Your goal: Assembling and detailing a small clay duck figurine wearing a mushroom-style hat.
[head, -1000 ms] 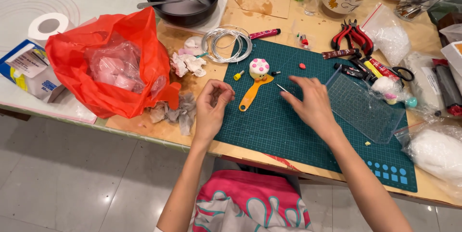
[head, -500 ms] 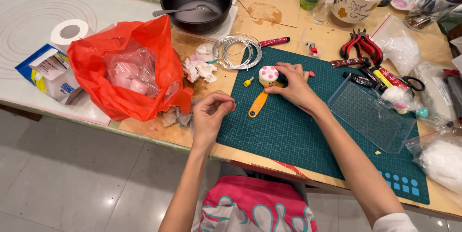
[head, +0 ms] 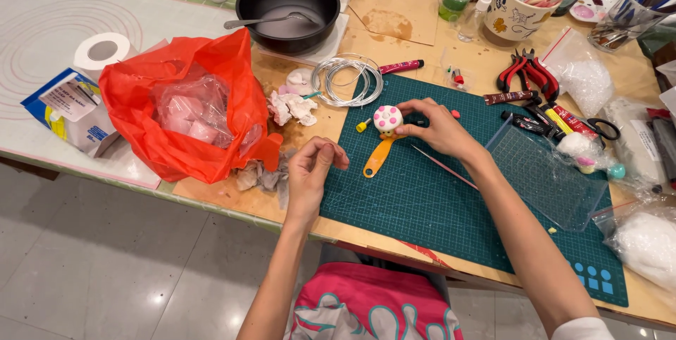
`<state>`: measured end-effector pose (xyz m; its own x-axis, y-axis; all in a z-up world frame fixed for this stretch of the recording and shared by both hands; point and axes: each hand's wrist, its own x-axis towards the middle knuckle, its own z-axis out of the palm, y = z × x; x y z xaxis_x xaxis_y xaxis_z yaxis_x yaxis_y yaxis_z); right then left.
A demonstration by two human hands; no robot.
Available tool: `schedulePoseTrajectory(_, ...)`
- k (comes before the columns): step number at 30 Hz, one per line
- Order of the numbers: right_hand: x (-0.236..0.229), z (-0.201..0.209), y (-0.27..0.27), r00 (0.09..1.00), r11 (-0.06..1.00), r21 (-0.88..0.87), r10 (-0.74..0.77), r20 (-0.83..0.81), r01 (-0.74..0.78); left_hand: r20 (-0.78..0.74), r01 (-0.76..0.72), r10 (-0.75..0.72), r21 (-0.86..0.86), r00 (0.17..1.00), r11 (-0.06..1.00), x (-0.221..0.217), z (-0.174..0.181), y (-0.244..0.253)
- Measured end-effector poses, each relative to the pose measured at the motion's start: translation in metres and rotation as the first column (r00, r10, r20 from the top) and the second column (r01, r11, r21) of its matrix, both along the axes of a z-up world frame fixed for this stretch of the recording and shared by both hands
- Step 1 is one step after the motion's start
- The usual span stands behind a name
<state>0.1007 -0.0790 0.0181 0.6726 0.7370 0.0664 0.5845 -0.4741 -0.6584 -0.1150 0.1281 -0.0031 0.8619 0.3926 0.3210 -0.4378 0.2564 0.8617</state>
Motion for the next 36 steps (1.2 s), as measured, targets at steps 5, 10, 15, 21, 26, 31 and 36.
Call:
schedulePoseTrajectory(5, 0.002, 0.004, 0.007, 0.991, 0.996, 0.069, 0.072, -0.109, -0.065, -0.007, 0.013, -0.013, -0.004, 1.0, 1.0, -0.003, -0.001, 0.001)
schedulePoseTrajectory(10, -0.008, 0.027, 0.018, 0.982, 0.983, -0.008, 0.181, 0.054, -0.181, -0.01, 0.011, -0.012, -0.035, 1.0, 0.999, -0.005, -0.002, 0.005)
schedulePoseTrajectory(15, -0.013, 0.032, 0.025, 0.997, 0.981, -0.184, 0.073, 0.014, -0.069, -0.054, -0.002, 0.0, -0.037, 0.999, 0.999, -0.007, 0.003, 0.004)
schedulePoseTrajectory(21, 0.002, 0.01, 0.022, 0.95, 0.975, 0.138, 0.204, -0.237, -0.175, -0.043, 0.006, -0.008, -0.057, 0.999, 0.998, 0.004, -0.007, 0.003)
schedulePoseTrajectory(26, 0.008, 0.01, 0.005, 0.891, 0.949, 0.312, 0.176, -0.419, -0.04, 0.048, 0.064, -0.061, -0.061, 0.997, 0.996, 0.013, 0.006, -0.005)
schedulePoseTrajectory(31, -0.006, 0.02, -0.036, 0.58, 0.572, 0.764, 0.528, -0.621, 0.298, 0.065, 0.117, -0.114, -0.059, 0.991, 0.991, 0.033, 0.038, -0.017)
schedulePoseTrajectory(36, -0.035, 0.022, -0.067, 0.354, 0.431, 0.751, 0.69, -0.632, 0.501, 0.048, 0.144, -0.156, 0.199, 0.987, 0.969, 0.074, 0.085, -0.05)
